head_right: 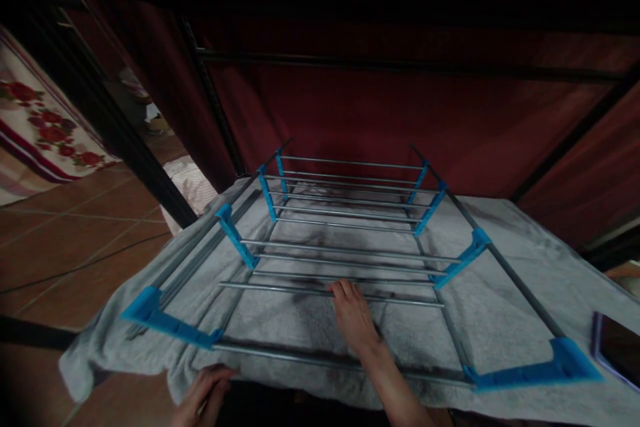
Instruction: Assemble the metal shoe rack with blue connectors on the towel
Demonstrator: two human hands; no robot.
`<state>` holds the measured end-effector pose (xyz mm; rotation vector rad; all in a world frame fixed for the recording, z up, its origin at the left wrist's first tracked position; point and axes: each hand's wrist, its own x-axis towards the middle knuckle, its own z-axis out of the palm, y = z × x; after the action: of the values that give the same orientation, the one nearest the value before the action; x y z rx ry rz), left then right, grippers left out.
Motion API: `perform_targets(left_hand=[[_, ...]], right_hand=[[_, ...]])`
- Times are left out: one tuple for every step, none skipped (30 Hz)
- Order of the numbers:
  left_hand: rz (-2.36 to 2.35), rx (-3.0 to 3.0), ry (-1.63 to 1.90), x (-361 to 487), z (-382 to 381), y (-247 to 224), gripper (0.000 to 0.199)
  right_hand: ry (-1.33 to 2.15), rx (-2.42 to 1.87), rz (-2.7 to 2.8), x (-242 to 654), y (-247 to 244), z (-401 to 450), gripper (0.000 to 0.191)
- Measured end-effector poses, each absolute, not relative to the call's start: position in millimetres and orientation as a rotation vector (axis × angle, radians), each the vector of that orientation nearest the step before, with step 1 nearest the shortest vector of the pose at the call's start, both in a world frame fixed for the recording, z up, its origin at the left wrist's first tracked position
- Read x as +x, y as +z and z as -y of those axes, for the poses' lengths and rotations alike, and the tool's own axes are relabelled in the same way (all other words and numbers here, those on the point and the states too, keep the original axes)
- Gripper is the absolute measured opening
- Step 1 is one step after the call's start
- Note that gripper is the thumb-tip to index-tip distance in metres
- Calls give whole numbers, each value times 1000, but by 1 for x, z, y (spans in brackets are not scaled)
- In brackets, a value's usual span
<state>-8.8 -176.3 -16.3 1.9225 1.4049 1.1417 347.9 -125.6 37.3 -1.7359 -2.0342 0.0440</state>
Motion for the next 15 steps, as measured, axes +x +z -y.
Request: perform_targets(left_hand=[[-1400, 1938, 1152, -2, 174, -7, 23], [-1411, 1933, 1157, 7, 171, 3, 23], [-1429, 1913, 1149, 16, 167, 13, 23], [-1449, 1884, 1143, 25, 162, 22, 25], [-1467, 1844, 1152, 34, 156, 30, 27], [-1483, 1790, 1172, 43, 149, 37, 30], [-1489, 1730, 1197, 50, 142, 42, 33], [-1486, 1668, 1220, 56, 136, 45, 36], [-1478, 1608, 1240, 60, 130, 48, 38], [-1468, 1559, 1253, 63, 126, 49, 40], [-1457, 1528, 1261, 65, 124, 51, 41], [-1448, 1525, 1269, 65, 124, 53, 39], [-1441, 1552, 1275, 65, 126, 56, 36], [-1437, 1607, 1283, 63, 130, 59, 31], [-1430, 1687, 1294, 60, 136, 64, 26]], right_hand=[[30, -1738, 2026, 348, 40, 126, 22], [15, -1734, 2021, 349, 42, 126, 21], [-1, -1723, 2022, 350, 44, 127, 21], [-16, -1706, 2026, 350, 45, 128, 21], [-28, -1683, 2032, 351, 47, 129, 21], [-36, -1659, 2038, 352, 49, 130, 22], [-41, -1636, 2045, 352, 51, 132, 23], [-46, -1619, 2052, 353, 53, 135, 24], [-53, -1609, 2057, 353, 56, 138, 26], [-65, -1602, 2063, 352, 58, 141, 28], [-79, -1597, 2070, 352, 60, 144, 29], [-93, -1591, 2078, 351, 62, 147, 31], [-106, -1587, 2085, 350, 64, 150, 32], [-118, -1583, 2092, 350, 65, 153, 33], [-124, -1578, 2098, 350, 66, 157, 34]])
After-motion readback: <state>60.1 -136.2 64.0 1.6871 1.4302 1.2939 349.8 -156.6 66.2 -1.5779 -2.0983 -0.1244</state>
